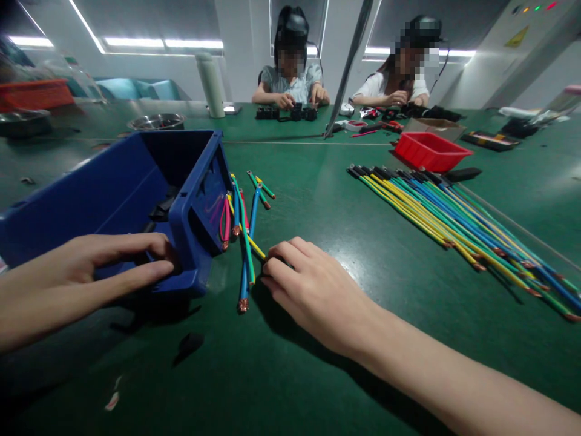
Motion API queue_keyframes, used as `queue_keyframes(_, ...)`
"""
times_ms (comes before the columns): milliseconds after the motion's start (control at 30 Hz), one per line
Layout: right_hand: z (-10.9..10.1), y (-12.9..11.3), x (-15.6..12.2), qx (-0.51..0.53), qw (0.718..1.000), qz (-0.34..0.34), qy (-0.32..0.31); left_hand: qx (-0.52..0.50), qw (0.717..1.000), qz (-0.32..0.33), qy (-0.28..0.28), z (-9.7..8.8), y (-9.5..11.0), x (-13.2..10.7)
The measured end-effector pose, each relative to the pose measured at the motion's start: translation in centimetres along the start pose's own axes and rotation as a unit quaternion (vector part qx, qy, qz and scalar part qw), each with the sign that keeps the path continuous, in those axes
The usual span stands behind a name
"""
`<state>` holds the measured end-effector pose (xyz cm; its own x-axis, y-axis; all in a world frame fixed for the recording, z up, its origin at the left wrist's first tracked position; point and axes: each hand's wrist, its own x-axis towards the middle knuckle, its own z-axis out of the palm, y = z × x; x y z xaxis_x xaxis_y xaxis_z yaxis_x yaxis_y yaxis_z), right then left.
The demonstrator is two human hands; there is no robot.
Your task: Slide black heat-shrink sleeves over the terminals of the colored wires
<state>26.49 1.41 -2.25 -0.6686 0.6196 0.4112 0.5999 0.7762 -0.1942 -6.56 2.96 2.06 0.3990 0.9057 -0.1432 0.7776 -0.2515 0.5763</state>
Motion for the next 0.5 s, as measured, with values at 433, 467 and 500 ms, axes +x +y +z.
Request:
queue_keyframes(433,-1.3,0.1,0.6,0.27,0.94,0.2,-0.053,0.011,0.993,0.05,0.106,0.4,0.7,0.6)
queue_keyframes(467,-1.7,0.0,0.7,0.301,0.927,0.207,-0.083,0.012,0.993,0.056,0.106,0.4,0.8,0.5)
queue_keyframes(500,-2.0,0.0,0.8,0.325,0.915,0.213,-0.113,0.016,0.992,0.059,0.108,0.5,0.7,0.5)
